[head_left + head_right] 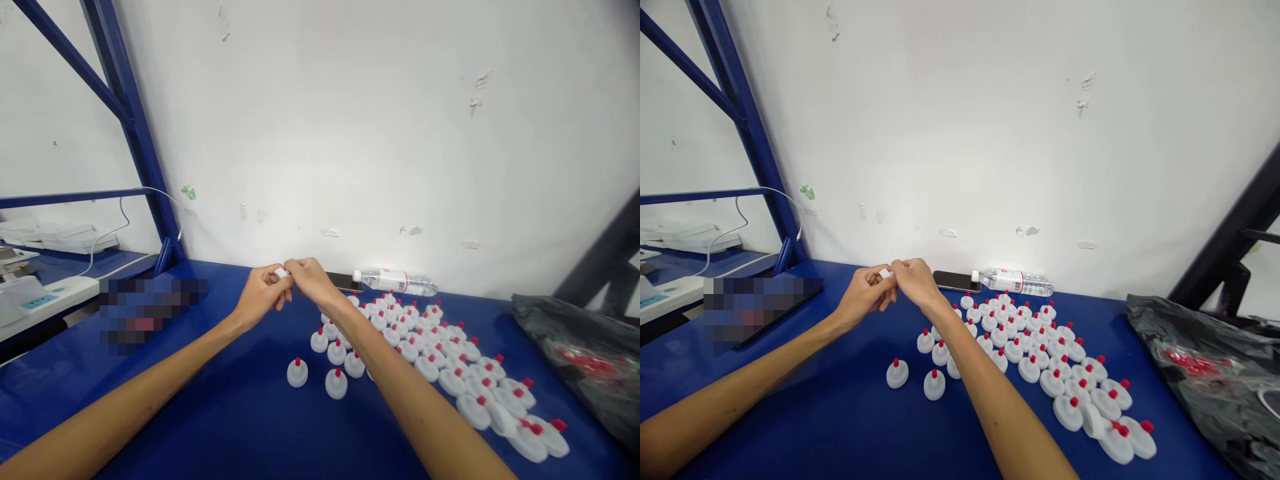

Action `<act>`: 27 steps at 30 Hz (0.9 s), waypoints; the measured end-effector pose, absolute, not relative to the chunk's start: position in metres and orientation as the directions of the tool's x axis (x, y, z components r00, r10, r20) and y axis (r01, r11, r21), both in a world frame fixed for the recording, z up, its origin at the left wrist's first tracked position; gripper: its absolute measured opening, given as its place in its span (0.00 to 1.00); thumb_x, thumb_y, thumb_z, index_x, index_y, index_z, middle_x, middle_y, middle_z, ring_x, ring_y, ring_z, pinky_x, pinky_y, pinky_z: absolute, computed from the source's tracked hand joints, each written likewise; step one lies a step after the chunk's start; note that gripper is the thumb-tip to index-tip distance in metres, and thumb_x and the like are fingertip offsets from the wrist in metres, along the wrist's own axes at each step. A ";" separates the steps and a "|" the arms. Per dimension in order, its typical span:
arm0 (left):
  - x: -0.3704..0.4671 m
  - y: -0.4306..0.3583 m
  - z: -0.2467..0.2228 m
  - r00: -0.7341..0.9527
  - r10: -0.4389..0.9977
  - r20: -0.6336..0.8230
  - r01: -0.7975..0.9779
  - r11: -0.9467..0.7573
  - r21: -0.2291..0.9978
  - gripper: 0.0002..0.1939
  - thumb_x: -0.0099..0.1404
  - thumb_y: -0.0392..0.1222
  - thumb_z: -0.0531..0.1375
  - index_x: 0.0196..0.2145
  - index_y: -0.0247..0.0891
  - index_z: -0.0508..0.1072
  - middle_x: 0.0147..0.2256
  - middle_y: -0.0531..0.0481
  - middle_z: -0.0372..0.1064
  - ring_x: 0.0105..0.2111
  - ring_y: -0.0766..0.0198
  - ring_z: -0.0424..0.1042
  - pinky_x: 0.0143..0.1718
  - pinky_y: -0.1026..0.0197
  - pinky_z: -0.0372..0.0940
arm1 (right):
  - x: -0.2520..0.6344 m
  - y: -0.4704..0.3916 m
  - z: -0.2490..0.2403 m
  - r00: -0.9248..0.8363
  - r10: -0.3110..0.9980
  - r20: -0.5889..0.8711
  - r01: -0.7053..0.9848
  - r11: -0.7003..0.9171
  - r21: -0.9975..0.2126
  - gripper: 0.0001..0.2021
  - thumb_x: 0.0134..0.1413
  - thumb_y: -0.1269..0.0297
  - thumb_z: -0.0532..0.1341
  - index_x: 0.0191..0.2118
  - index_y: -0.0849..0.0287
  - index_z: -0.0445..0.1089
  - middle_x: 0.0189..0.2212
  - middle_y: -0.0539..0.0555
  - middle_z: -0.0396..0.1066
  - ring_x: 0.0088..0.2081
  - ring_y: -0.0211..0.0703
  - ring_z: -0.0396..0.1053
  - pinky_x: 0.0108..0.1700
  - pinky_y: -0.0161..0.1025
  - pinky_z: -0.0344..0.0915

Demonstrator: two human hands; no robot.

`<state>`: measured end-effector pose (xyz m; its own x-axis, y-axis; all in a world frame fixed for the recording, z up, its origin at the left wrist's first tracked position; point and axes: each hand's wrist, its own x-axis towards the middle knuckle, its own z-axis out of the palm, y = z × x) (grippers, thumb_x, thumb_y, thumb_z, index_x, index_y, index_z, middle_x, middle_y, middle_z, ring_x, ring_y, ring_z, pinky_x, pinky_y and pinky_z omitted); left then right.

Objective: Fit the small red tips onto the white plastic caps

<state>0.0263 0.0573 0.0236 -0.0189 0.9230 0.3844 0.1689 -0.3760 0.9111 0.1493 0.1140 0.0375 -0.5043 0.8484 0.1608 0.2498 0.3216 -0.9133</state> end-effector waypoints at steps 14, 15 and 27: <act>0.017 0.061 0.030 0.014 0.991 0.132 -0.335 -0.120 0.935 0.14 0.50 0.45 0.57 0.15 0.41 0.56 0.11 0.63 0.45 0.09 0.78 0.40 0.10 0.70 0.39 | 0.108 0.098 0.032 -0.255 0.941 0.223 0.181 0.273 -0.945 0.14 0.67 0.55 0.61 0.41 0.63 0.72 0.34 0.50 0.73 0.32 0.38 0.72 0.34 0.37 0.72; 0.015 0.063 0.030 0.021 0.993 0.118 -0.346 -0.104 0.933 0.13 0.50 0.45 0.56 0.15 0.41 0.56 0.11 0.63 0.44 0.09 0.77 0.39 0.10 0.70 0.39 | 0.107 0.098 0.031 -0.236 0.944 0.231 0.190 0.278 -0.942 0.14 0.67 0.55 0.61 0.41 0.63 0.73 0.34 0.49 0.73 0.32 0.38 0.72 0.34 0.38 0.72; 0.007 0.065 0.025 0.125 0.991 0.057 -0.357 -0.009 0.934 0.13 0.56 0.46 0.57 0.20 0.40 0.58 0.13 0.63 0.42 0.11 0.76 0.41 0.11 0.70 0.39 | 0.114 0.100 0.027 -0.243 0.916 0.319 0.296 0.383 -0.875 0.15 0.67 0.54 0.60 0.37 0.63 0.72 0.31 0.48 0.73 0.30 0.37 0.72 0.35 0.38 0.71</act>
<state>0.0070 0.0651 0.0255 0.1251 0.9905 0.0569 -0.3571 -0.0086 0.9340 0.1140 0.1002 0.0267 -0.2426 0.9163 0.3188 0.2960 0.3828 -0.8751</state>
